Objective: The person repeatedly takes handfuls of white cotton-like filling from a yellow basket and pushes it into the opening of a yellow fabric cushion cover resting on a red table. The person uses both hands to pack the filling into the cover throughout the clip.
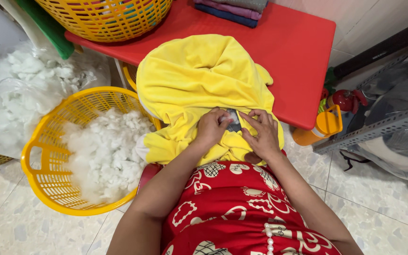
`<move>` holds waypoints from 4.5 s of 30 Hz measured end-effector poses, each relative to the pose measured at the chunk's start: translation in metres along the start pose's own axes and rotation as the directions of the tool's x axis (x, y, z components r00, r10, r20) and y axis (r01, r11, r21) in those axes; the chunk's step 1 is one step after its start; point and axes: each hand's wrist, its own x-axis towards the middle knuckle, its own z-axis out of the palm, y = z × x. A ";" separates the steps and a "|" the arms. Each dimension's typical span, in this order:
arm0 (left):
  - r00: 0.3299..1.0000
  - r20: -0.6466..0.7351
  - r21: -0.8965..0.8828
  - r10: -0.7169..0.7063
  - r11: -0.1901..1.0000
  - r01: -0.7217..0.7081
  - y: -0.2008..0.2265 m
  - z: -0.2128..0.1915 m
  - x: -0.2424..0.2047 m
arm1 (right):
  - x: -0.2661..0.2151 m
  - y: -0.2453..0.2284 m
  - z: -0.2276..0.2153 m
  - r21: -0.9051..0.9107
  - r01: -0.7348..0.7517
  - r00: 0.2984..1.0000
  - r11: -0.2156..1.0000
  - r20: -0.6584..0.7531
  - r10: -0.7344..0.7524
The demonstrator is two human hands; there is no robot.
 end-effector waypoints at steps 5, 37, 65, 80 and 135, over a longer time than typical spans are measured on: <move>0.999 -0.032 -0.076 0.003 0.997 -0.006 0.009 -0.004 -0.008 | -0.002 -0.001 -0.002 0.000 0.010 1.000 1.000 -0.013 -0.010; 1.000 0.012 -0.168 -0.021 0.986 0.023 -0.010 -0.003 -0.024 | -0.008 0.019 0.010 -0.027 0.068 0.995 0.997 -0.071 -0.070; 0.998 0.038 0.263 -0.051 0.964 0.039 0.028 0.003 0.009 | 0.003 -0.009 -0.001 -0.073 -0.041 0.999 0.997 0.024 0.042; 0.932 0.185 -0.634 -0.312 0.686 0.355 -0.050 -0.002 -0.016 | 0.002 -0.017 -0.010 0.010 0.000 1.000 1.000 -0.002 0.000; 0.968 0.188 -0.158 -0.168 0.967 0.199 -0.007 -0.173 -0.021 | 0.037 -0.007 0.005 0.144 -0.037 0.999 0.989 0.019 0.034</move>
